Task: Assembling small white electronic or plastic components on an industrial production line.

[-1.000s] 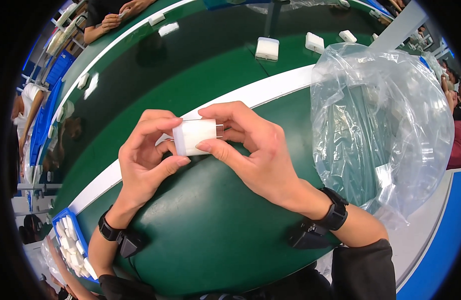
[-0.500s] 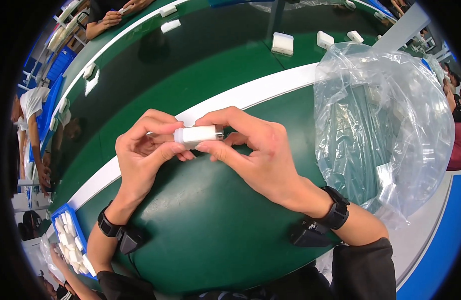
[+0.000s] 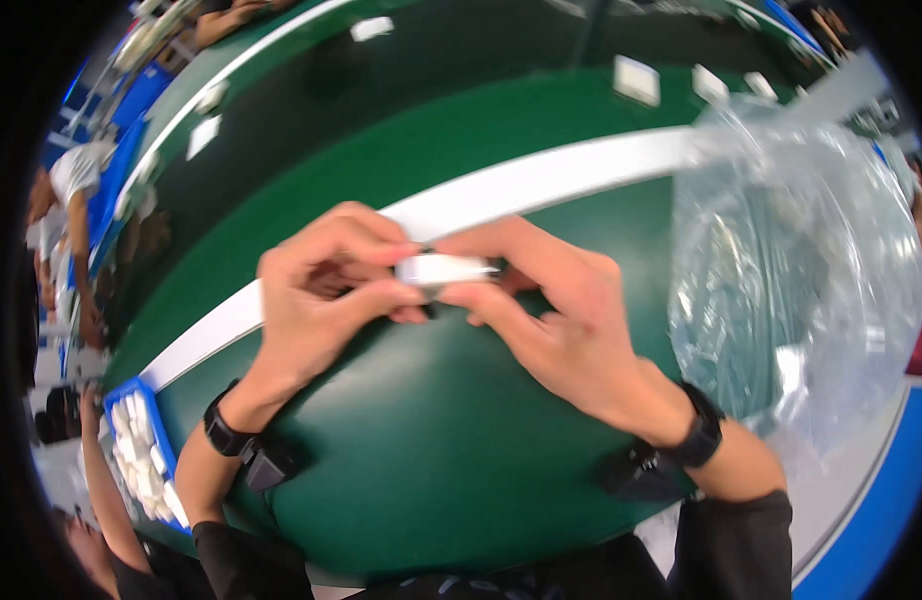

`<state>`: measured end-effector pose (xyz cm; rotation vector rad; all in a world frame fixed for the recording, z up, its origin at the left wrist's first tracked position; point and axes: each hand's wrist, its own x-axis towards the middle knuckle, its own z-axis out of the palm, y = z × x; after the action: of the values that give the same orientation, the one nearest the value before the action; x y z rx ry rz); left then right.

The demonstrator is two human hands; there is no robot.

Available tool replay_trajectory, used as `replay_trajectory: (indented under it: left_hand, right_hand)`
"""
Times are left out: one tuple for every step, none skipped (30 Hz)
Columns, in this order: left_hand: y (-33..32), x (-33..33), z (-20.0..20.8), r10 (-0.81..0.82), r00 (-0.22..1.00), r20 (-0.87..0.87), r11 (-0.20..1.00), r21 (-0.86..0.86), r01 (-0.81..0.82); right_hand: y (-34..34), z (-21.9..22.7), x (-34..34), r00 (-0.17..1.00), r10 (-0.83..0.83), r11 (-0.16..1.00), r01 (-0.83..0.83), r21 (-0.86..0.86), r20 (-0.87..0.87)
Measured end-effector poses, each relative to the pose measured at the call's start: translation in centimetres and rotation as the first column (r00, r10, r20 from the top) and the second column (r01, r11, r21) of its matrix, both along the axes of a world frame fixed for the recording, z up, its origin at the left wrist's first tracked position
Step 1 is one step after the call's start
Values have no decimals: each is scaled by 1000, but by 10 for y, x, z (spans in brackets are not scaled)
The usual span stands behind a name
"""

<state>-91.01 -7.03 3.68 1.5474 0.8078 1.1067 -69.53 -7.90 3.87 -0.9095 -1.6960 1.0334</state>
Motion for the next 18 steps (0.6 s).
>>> replay_trajectory:
  left_hand:
    - [0,-1,1,18,999,34,1000,4,-18]
    - [1,1,2,-11,1000,-11,999,-34,10]
    - [-1,-1,5,-9,995,-101,1000,-20,7]
    - [-2,-1,8,-18,991,-135,995,-97,4]
    - [-2,1,8,-30,994,-106,992,-122,17]
    - [-3,4,10,-17,994,-104,999,-53,12]
    - [-5,2,13,-30,995,-94,997,-68,24]
    - [-5,4,4,-13,1000,-20,998,54,14]
    - [-6,7,3,-9,999,39,991,137,3]
    - [-3,10,0,-9,996,91,984,178,-7]
    - [-1,13,-6,2,989,146,985,168,-27]
    - [1,12,0,8,979,205,987,152,-40]
    - [-1,7,4,30,980,195,985,160,-62]
    - [-4,2,9,-9,983,184,998,-63,21]
    - [-7,0,16,-55,979,195,953,-283,110]
    - [-7,-1,16,-44,979,198,956,-277,98]
    - [-6,-1,15,-56,975,213,951,-287,118]
    - [-4,-2,14,-71,971,228,945,-296,139]
  right_hand:
    - [0,3,-4,999,-23,998,22,-54,-24]
    - [-4,4,-1,997,-49,984,37,-172,-68]
    - [-3,1,0,996,-55,984,44,-175,-64]
    - [-3,-1,0,996,-51,993,44,-114,-66]
    - [-5,-4,5,996,-37,992,27,-126,-83]
    - [-10,6,9,998,-56,992,53,-113,-25]
    - [-9,2,12,997,-42,993,34,-116,-66]
    - [-7,0,12,999,-52,998,52,-22,12]
    - [-7,3,12,995,-85,995,88,-56,48]
    - [-4,-4,15,988,-135,987,141,-82,73]
    - [-3,-3,17,996,-82,977,84,-194,16]
    - [-1,-2,19,998,-39,952,26,-306,-38]
    - [-1,-3,14,999,-15,954,0,-300,-48]
    - [-3,-2,7,999,-31,983,26,-180,-23]
    - [-5,0,3,998,-58,997,58,-55,6]
    - [-6,0,3,999,-45,998,46,-48,9]
    - [-7,-3,1,998,-52,999,53,-14,22]
    - [-6,-3,-1,998,-62,998,62,21,32]
